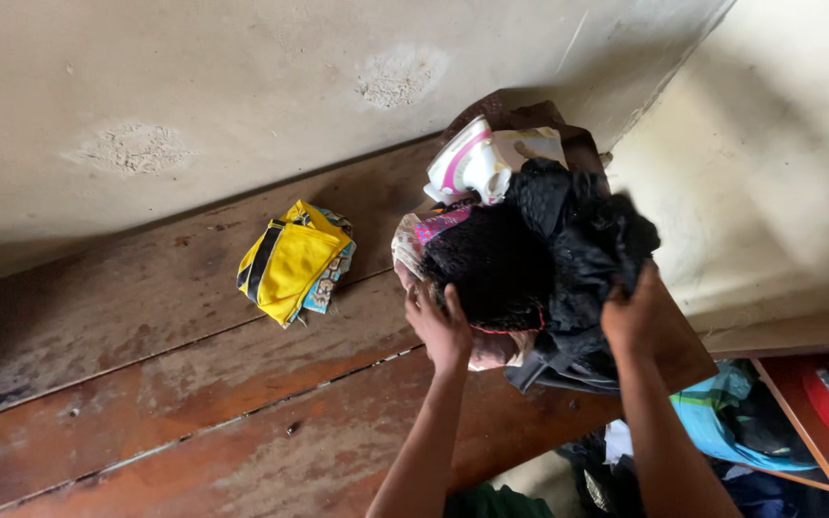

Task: The person folds pieces of clothing one at a time on a wooden table and places each folded item into a shelf.

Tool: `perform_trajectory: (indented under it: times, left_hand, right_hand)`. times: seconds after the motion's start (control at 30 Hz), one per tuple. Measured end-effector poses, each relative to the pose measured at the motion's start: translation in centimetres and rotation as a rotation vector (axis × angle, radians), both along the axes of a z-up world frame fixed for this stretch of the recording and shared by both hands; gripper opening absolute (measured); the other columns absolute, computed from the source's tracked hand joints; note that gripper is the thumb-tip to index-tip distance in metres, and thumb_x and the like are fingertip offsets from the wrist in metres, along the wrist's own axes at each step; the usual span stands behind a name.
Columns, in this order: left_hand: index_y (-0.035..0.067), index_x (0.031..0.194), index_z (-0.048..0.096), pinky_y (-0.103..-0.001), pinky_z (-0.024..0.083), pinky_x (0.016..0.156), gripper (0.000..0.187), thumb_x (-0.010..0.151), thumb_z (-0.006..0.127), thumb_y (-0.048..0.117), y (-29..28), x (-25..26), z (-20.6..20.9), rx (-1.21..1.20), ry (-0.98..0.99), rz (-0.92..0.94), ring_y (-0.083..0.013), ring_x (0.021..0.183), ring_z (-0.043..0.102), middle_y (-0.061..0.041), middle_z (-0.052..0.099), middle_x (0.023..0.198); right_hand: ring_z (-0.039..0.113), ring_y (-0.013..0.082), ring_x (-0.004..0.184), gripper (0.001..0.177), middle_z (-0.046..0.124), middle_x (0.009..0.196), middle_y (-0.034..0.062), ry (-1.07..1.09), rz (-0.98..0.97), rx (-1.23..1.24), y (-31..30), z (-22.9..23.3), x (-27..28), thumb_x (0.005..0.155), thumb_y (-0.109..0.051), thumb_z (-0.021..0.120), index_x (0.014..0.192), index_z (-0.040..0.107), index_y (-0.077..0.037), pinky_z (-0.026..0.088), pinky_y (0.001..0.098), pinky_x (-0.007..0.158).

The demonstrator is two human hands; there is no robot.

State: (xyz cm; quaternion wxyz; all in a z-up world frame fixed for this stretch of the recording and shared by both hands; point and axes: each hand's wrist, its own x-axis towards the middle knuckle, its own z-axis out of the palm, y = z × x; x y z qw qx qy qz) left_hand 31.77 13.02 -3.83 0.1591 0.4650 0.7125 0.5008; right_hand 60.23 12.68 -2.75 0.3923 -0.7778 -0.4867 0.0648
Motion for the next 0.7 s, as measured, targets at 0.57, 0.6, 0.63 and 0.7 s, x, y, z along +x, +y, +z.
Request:
perform_trajectory:
  times: [0.57,0.6,0.63,0.7]
  left_hand:
    - [-0.010,0.123,0.061,-0.046,0.064,0.085,0.052,0.079,0.080,0.008,1.7,-6.8,5.7,-0.335,-1.455,-0.445,-0.0350,0.094,0.074,-0.022,0.073,0.110]
    - [-0.008,0.125,0.061,-0.043,0.063,0.084,0.051,0.080,0.078,0.007,0.1,-8.5,6.1,-0.261,-1.419,-0.497,-0.0326,0.095,0.074,-0.020,0.073,0.111]
    - [-0.007,0.128,0.062,-0.041,0.063,0.083,0.050,0.082,0.076,0.006,-1.6,-10.3,6.3,-0.178,-1.379,-0.541,-0.0301,0.096,0.074,-0.017,0.073,0.112]
    - [-0.007,0.127,0.062,-0.042,0.062,0.082,0.048,0.082,0.075,0.005,-4.4,-13.3,5.7,-0.196,-1.342,-0.453,-0.0312,0.095,0.074,-0.018,0.073,0.111]
  right_hand:
    - [0.037,0.0487,0.144,0.082,0.038,0.157,0.0338,0.084,0.060,-0.003,-1.2,-5.5,5.5,0.096,-0.040,0.063,0.158,0.033,0.004,0.033,0.0513,0.117]
    - [0.035,0.0486,0.145,0.084,0.037,0.158,0.0334,0.091,0.057,0.027,-1.4,-5.3,5.4,0.096,-0.044,0.063,0.158,0.033,0.003,0.031,0.0515,0.117]
    - [0.035,0.0488,0.147,0.084,0.037,0.160,0.0324,0.078,0.061,0.048,-1.0,-5.5,5.3,0.099,-0.050,0.062,0.159,0.034,0.001,0.030,0.0526,0.118]
    - [0.036,0.0499,0.149,0.083,0.037,0.161,0.0317,-0.048,0.145,-0.061,-0.3,-6.6,6.1,0.100,-0.054,0.062,0.158,0.037,0.000,0.030,0.0549,0.122]
